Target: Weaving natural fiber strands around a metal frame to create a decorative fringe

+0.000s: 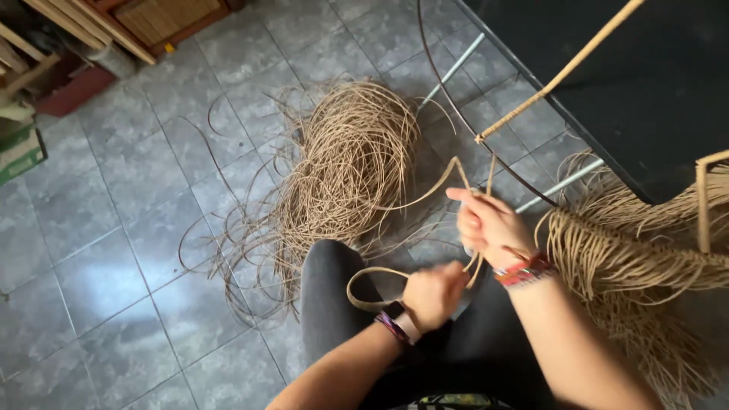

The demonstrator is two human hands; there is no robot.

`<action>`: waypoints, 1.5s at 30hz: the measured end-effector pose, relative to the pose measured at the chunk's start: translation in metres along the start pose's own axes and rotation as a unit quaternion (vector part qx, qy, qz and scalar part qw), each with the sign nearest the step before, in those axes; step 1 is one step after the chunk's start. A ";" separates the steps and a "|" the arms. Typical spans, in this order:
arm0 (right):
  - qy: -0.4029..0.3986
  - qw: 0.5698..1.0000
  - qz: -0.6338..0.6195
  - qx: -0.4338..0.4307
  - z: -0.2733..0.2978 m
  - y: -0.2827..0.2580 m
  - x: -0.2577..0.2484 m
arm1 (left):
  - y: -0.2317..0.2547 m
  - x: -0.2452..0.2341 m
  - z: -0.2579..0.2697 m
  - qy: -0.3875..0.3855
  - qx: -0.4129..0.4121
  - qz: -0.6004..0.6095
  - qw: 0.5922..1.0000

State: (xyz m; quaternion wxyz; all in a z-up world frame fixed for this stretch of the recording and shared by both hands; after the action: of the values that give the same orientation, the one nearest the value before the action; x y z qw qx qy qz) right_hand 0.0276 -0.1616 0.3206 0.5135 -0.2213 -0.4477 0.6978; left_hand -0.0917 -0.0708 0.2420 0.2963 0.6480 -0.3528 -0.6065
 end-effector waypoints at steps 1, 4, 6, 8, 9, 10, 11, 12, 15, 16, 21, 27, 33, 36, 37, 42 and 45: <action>0.006 1.000 -0.004 0.011 0.017 -0.003 -0.002 | 0.000 -0.009 -0.010 -0.034 0.003 0.179 0.983; 0.019 0.999 0.039 -0.009 0.060 0.026 -0.012 | 0.040 -0.050 -0.052 -0.011 -0.109 0.605 0.788; 0.026 0.995 0.086 -0.042 0.075 0.050 -0.019 | 0.038 -0.054 -0.077 0.047 -0.211 0.797 0.564; 0.060 0.991 0.102 -0.061 0.088 0.072 -0.029 | -0.006 -0.034 -0.091 0.175 -0.268 0.775 0.545; 0.063 0.991 0.101 -0.061 0.084 0.078 -0.035 | 0.001 -0.030 -0.085 0.172 -0.269 0.775 0.545; 0.094 0.985 0.128 -0.066 0.081 0.082 -0.043 | 0.007 -0.025 -0.078 0.154 -0.310 0.741 0.576; 0.125 0.977 0.155 -0.070 0.078 0.088 -0.050 | 0.014 -0.021 -0.069 0.135 -0.349 0.703 0.605; 0.129 0.977 0.153 -0.070 0.080 0.086 -0.045 | 0.009 -0.011 -0.065 0.132 -0.351 0.702 0.606; 0.074 0.985 0.154 -0.035 0.080 0.087 -0.030 | 0.011 -0.002 -0.057 0.076 -0.390 0.684 0.611; 0.087 0.974 0.208 -0.030 0.079 0.088 -0.031 | 0.023 -0.017 -0.062 0.097 -0.340 0.711 0.608; 0.192 0.919 0.319 0.129 0.084 0.021 -0.014 | 0.005 -0.029 -0.051 0.101 -0.135 0.590 0.790; 0.057 0.992 -0.049 -0.104 0.068 -0.027 -0.030 | -0.014 0.001 0.003 -0.210 0.242 -0.116 0.940; 0.198 0.964 0.176 0.001 0.095 0.065 -0.027 | 0.062 -0.055 -0.073 -0.122 -0.082 0.655 0.741; 0.157 0.955 0.240 -0.077 0.102 0.072 -0.032 | 0.056 -0.052 -0.068 0.025 -0.190 0.764 0.616; 0.099 0.985 0.081 -0.117 0.099 0.064 -0.029 | 0.064 -0.056 -0.058 -0.054 -0.113 0.675 0.727; 0.089 0.986 -0.125 -0.070 0.090 0.007 -0.022 | -0.026 0.028 0.011 -0.283 0.047 0.178 0.941; 0.061 0.990 -0.092 -0.087 0.086 0.023 -0.029 | -0.109 0.096 0.027 -0.423 -0.070 -0.136 0.893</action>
State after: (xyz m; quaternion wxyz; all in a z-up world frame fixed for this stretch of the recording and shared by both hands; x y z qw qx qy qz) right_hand -0.0395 -0.2237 0.3395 0.5807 -0.2657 -0.4930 0.5909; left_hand -0.1061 -0.0858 0.0960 0.0784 0.3492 -0.3096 -0.8810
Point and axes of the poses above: each hand's wrist, its own z-axis away from the middle knuckle, its own x-axis out of the palm, y = z × x, the point moved 3 cm from there along -z, towards the middle knuckle, and after that the axes turned 15 degrees about z, right-handed, at the moved point
